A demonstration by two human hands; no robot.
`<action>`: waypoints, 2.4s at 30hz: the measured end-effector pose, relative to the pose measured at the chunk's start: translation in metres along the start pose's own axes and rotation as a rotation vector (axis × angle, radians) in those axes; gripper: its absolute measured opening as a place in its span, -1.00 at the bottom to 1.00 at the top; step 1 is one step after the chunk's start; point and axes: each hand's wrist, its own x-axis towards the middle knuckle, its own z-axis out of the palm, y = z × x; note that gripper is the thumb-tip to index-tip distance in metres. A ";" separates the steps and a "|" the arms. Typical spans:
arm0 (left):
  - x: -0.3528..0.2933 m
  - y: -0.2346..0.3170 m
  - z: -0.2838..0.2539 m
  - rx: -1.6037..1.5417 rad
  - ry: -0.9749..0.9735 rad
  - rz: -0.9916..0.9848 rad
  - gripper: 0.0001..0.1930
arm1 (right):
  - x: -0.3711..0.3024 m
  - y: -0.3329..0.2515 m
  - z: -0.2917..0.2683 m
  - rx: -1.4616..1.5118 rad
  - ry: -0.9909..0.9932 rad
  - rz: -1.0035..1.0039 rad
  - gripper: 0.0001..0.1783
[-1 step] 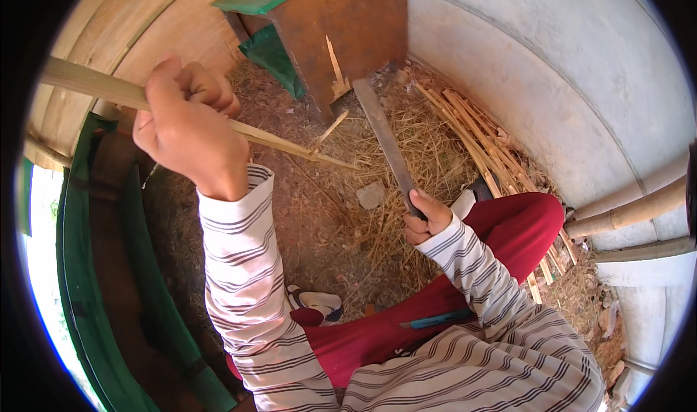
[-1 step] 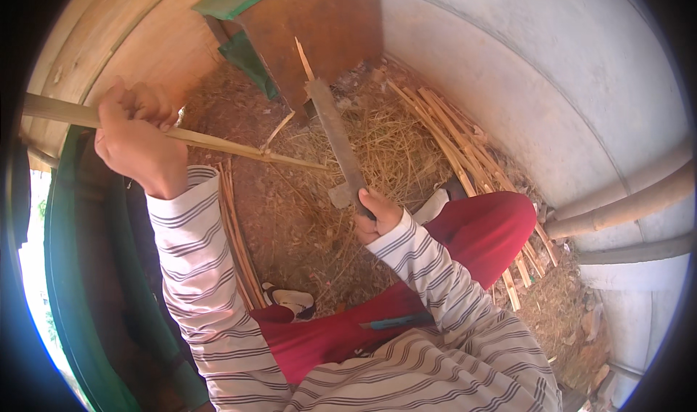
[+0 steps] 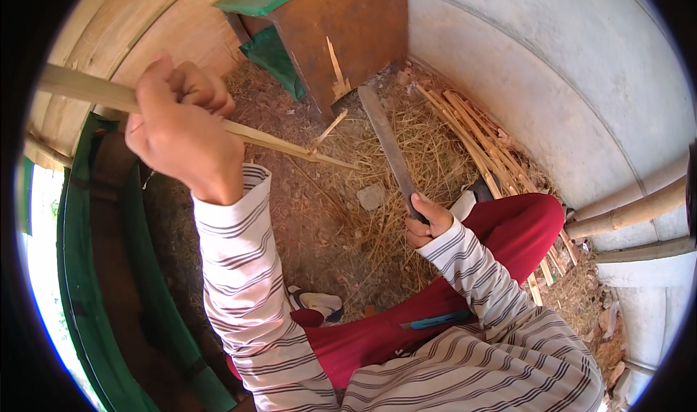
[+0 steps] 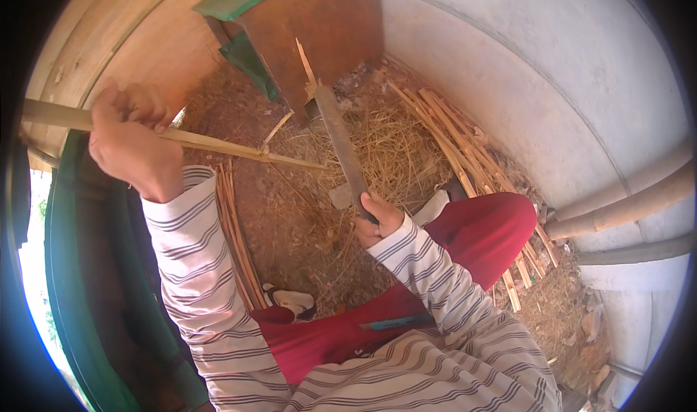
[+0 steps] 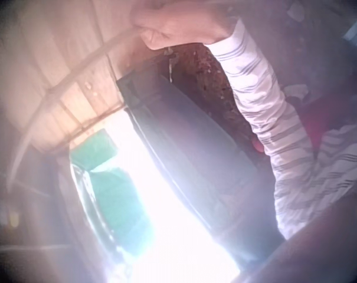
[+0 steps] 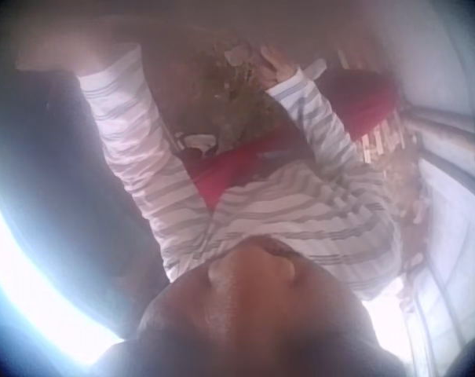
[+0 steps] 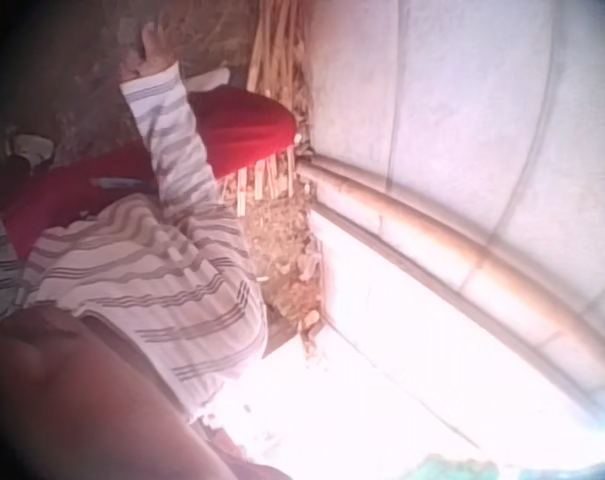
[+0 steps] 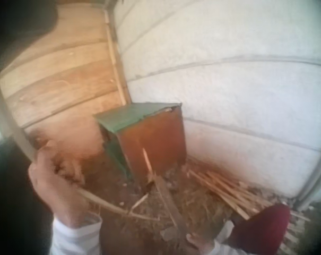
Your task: The person sits on the ground and uses a machete to split long bamboo poles into thin strips. They hold the bamboo vertically and strike it with the blade to separate the sections, then use a small blue knife to further refine the strips.
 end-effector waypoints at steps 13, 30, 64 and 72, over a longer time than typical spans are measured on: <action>0.023 0.096 -0.014 -0.098 -0.345 0.027 -0.79 | 0.006 0.031 -0.023 -0.385 0.823 -0.049 -0.60; -0.042 -0.040 0.007 -0.019 -0.100 -0.257 -0.62 | 0.010 0.003 0.082 -1.445 0.809 -0.637 -0.74; -0.056 -0.083 0.008 0.173 0.095 -0.131 -0.62 | 0.055 0.015 0.072 -1.887 0.614 -0.343 -0.69; -0.063 -0.088 0.017 0.192 0.021 -0.074 -0.68 | 0.052 0.011 0.057 -1.887 0.591 -0.474 -0.71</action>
